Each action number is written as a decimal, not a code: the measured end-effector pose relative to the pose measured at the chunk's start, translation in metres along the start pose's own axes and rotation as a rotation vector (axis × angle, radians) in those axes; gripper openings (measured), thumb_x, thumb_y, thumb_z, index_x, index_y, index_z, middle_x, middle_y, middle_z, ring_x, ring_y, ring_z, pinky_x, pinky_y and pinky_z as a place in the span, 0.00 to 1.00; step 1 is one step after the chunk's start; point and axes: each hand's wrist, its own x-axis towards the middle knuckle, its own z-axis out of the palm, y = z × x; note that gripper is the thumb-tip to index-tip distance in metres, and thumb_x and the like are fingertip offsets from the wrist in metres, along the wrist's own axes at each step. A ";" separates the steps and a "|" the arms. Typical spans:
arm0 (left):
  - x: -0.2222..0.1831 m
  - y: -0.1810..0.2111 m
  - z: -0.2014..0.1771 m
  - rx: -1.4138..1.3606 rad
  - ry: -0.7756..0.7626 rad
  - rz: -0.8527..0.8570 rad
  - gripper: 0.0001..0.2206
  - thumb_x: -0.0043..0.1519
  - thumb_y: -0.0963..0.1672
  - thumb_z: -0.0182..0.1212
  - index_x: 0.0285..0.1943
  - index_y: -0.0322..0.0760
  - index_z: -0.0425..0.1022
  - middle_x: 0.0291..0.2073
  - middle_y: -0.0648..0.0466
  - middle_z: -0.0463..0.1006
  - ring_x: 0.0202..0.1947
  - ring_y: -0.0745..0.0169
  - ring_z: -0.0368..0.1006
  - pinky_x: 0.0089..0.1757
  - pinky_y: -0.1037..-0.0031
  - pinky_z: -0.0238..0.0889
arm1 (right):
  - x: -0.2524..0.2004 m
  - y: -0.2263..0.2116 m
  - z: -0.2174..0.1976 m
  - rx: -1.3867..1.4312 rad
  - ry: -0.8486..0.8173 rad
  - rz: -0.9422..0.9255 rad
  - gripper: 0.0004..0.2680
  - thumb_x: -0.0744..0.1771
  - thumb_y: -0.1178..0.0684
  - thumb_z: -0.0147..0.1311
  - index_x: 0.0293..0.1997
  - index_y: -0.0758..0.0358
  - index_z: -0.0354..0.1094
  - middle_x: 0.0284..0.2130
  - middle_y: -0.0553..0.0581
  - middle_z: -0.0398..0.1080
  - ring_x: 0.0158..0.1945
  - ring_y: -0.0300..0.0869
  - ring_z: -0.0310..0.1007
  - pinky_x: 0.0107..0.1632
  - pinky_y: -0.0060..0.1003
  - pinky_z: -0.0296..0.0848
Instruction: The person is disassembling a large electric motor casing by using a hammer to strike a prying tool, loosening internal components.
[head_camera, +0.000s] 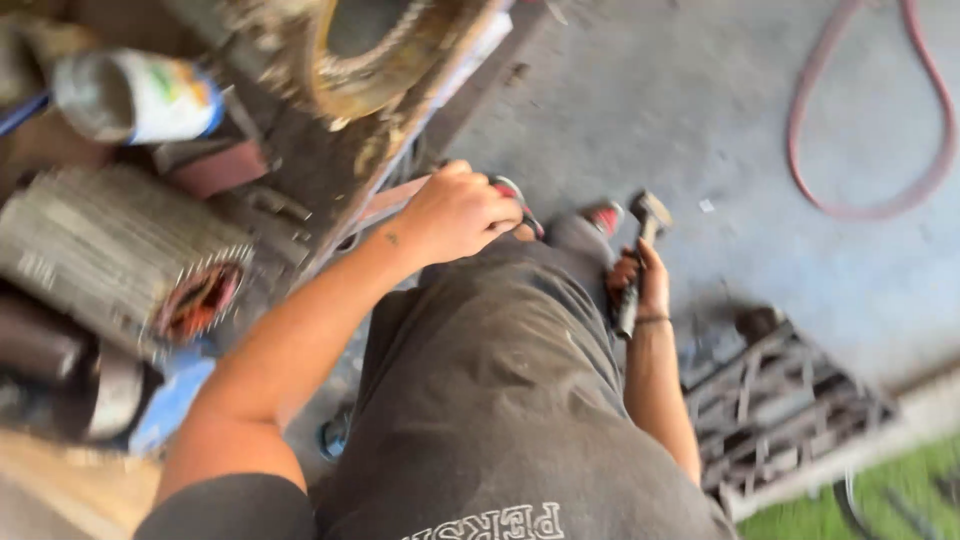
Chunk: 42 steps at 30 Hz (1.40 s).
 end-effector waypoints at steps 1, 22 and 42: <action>0.003 -0.004 -0.003 0.031 0.005 -0.038 0.06 0.60 0.50 0.59 0.31 0.56 0.75 0.21 0.58 0.75 0.28 0.55 0.75 0.36 0.62 0.62 | 0.017 -0.011 0.006 -0.024 -0.025 0.036 0.11 0.70 0.42 0.55 0.39 0.59 0.68 0.22 0.35 0.53 0.22 0.25 0.56 0.26 0.24 0.60; 0.042 -0.007 0.006 0.230 -0.100 -0.112 0.16 0.69 0.54 0.62 0.36 0.46 0.82 0.27 0.56 0.80 0.34 0.50 0.74 0.44 0.57 0.63 | -0.038 -0.095 -0.015 -0.226 0.044 0.164 0.07 0.67 0.44 0.56 0.33 0.51 0.66 0.16 0.36 0.58 0.19 0.26 0.58 0.21 0.23 0.61; 0.091 -0.153 0.023 0.181 0.385 0.194 0.19 0.64 0.44 0.66 0.24 0.46 0.58 0.16 0.57 0.58 0.18 0.59 0.53 0.25 0.65 0.43 | 0.014 0.075 0.008 0.083 0.030 0.040 0.08 0.67 0.44 0.56 0.34 0.55 0.67 0.18 0.38 0.55 0.20 0.28 0.55 0.22 0.22 0.57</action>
